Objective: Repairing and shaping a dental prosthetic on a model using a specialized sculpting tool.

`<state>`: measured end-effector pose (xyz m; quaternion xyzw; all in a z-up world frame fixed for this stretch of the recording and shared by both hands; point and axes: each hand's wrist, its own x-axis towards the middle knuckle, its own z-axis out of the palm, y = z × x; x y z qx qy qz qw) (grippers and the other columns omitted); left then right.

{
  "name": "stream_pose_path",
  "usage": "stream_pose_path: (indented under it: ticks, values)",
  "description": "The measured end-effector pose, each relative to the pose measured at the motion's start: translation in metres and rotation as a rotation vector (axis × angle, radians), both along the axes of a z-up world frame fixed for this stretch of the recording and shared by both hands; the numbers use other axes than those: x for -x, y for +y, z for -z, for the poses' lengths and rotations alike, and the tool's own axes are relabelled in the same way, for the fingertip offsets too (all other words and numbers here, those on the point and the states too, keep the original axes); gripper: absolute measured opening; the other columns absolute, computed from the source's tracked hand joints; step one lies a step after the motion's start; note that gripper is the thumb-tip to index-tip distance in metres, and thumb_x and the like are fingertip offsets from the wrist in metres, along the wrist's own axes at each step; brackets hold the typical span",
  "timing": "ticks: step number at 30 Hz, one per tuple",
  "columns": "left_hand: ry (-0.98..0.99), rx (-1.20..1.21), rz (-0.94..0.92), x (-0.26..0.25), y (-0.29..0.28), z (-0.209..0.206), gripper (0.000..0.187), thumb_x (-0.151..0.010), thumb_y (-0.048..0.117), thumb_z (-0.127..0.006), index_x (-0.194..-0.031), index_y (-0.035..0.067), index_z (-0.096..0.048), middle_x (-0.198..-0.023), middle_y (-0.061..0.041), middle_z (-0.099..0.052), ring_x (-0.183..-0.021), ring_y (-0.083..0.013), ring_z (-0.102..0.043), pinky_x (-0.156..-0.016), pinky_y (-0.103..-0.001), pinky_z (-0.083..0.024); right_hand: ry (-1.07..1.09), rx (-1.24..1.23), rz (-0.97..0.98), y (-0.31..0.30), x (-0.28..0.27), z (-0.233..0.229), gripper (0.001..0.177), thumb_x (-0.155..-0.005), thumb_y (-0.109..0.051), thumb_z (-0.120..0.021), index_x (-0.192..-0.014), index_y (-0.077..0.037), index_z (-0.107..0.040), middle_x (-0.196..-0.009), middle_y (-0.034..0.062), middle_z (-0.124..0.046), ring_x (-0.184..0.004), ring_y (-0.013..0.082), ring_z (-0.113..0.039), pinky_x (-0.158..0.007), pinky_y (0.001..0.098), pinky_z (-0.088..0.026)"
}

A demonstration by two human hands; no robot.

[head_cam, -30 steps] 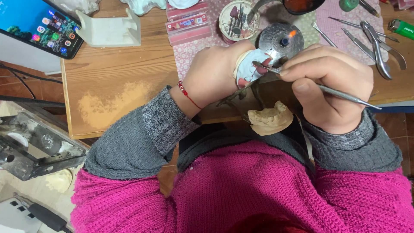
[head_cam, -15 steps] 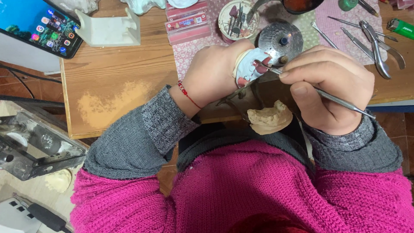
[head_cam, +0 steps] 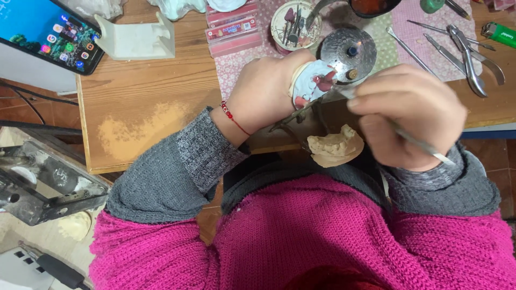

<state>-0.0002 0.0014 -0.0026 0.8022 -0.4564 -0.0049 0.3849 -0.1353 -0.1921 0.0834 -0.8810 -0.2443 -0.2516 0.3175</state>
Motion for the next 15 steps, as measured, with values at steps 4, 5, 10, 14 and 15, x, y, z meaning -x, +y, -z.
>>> stream_pose_path:
  ticks: [4,5,10,14,15]
  values:
    - [-0.008,-0.025,-0.002,0.000,0.000,0.000,0.041,-0.078,0.035,-0.084,-0.111,0.021,-0.065,-0.085,-0.009,-0.075,-0.078,-0.0359,-0.072,-0.065,-0.048,-0.055,-0.117,-0.178,0.097,-0.048,-0.006,0.052,0.009,-0.105,0.000,-0.058,-0.103,0.002,-0.067,-0.100,0.0182,-0.071,-0.088,0.0298,-0.068,-0.081,0.0368,-0.055]
    - [-0.014,-0.019,-0.011,0.001,0.000,0.001,0.040,-0.079,0.034,-0.084,-0.111,0.021,-0.065,-0.085,-0.009,-0.074,-0.078,-0.0356,-0.072,-0.067,-0.048,-0.055,-0.112,-0.304,0.128,-0.056,-0.009,0.059,0.011,-0.113,-0.003,-0.056,-0.108,0.002,-0.065,-0.102,0.0156,-0.070,-0.087,0.0246,-0.066,-0.080,0.0329,-0.054]
    - [0.009,0.024,-0.005,0.003,0.001,-0.002,0.039,-0.079,0.033,-0.083,-0.111,0.021,-0.066,-0.088,-0.009,-0.076,-0.081,-0.0343,-0.073,-0.068,-0.045,-0.057,0.037,-0.570,0.222,-0.083,-0.022,0.074,0.019,-0.125,-0.012,-0.056,-0.116,0.004,-0.061,-0.101,0.0088,-0.065,-0.082,0.0128,-0.060,-0.075,0.0240,-0.049]
    - [-0.024,0.075,-0.006,0.005,0.001,-0.005,0.032,-0.087,0.035,-0.083,-0.111,0.019,-0.068,-0.090,-0.011,-0.074,-0.083,-0.0348,-0.073,-0.068,-0.044,-0.058,0.095,-0.519,0.276,-0.090,-0.021,0.083,0.022,-0.125,-0.013,-0.057,-0.111,0.003,-0.062,-0.095,0.0073,-0.065,-0.078,0.0111,-0.056,-0.073,0.0228,-0.046]
    - [-0.023,0.083,-0.003,0.005,0.001,-0.007,0.031,-0.088,0.035,-0.082,-0.111,0.018,-0.069,-0.091,-0.011,-0.075,-0.083,-0.0347,-0.073,-0.068,-0.043,-0.058,0.099,-0.489,0.283,-0.091,-0.021,0.084,0.023,-0.126,-0.014,-0.058,-0.111,0.002,-0.062,-0.094,0.0071,-0.063,-0.078,0.0111,-0.055,-0.073,0.0230,-0.047]
